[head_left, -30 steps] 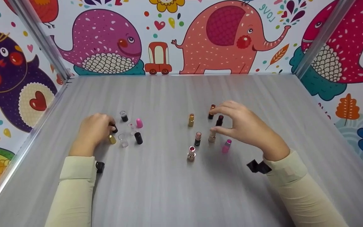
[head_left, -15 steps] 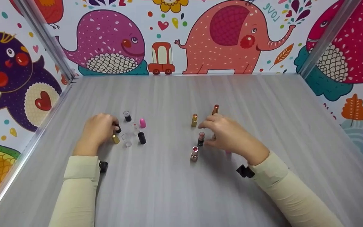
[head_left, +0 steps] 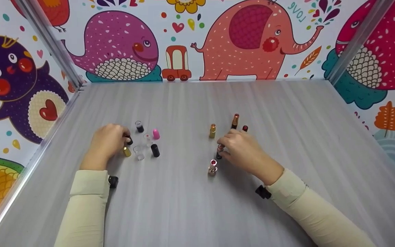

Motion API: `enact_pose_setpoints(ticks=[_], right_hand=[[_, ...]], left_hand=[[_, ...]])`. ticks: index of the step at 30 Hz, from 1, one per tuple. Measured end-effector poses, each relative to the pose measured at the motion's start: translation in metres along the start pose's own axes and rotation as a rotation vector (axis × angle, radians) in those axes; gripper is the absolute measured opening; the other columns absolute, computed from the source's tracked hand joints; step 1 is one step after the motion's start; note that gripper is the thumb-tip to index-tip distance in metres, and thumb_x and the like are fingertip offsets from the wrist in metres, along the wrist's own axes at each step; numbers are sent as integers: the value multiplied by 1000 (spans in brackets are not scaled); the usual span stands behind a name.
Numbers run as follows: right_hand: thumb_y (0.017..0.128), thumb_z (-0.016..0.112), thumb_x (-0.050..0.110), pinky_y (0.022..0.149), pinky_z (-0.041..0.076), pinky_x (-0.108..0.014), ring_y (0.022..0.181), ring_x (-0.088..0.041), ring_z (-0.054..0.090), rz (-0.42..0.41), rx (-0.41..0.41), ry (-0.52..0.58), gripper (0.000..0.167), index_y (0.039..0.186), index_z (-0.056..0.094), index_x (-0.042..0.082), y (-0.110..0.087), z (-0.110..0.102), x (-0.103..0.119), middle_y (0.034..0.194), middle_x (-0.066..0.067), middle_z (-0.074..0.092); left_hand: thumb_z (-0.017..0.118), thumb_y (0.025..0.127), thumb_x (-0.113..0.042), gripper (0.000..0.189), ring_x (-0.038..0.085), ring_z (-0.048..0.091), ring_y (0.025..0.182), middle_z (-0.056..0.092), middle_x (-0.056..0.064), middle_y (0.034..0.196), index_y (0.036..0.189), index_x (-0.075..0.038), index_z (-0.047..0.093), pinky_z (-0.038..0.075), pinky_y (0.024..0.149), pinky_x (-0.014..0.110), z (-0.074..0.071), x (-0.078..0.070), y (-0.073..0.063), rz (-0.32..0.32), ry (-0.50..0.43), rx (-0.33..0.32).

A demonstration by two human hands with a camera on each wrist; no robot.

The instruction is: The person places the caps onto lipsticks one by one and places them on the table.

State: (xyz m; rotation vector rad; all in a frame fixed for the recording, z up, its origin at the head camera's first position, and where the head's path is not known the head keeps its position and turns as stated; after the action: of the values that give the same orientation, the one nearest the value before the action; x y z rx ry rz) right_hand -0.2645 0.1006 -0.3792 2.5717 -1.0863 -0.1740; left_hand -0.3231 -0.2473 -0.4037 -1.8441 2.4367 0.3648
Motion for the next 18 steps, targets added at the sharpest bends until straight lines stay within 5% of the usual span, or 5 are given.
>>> enact_pose_setpoints(ticks=[12, 18], right_hand=[[77, 91, 5, 73, 55, -39, 82, -23, 66, -47, -35, -2, 17, 80, 75, 10, -1, 4, 4, 77, 0, 74], [80, 87, 3, 73, 57, -39, 83, -22, 66, 3, -37, 109, 12, 82, 77, 9, 0, -8, -2, 79, 0, 74]], left_hand=[[80, 90, -5, 4, 41, 71, 85, 76, 16, 88, 86, -5, 78, 55, 78, 60, -2, -1, -1, 5, 4, -6], [80, 91, -5, 4, 41, 72, 86, 77, 16, 89, 88, -4, 78, 55, 79, 60, -3, -1, -1, 8, 1, -9]])
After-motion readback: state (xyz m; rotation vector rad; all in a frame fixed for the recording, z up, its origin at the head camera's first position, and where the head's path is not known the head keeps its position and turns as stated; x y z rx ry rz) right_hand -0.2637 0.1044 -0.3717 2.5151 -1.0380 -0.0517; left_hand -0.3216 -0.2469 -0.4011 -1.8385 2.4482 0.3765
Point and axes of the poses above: each hand's wrist, its own y-axis towards the middle knuckle, its own z-axis out of the palm, x = y × z, the point moved 8 cm from there along y, towards the middle knuckle
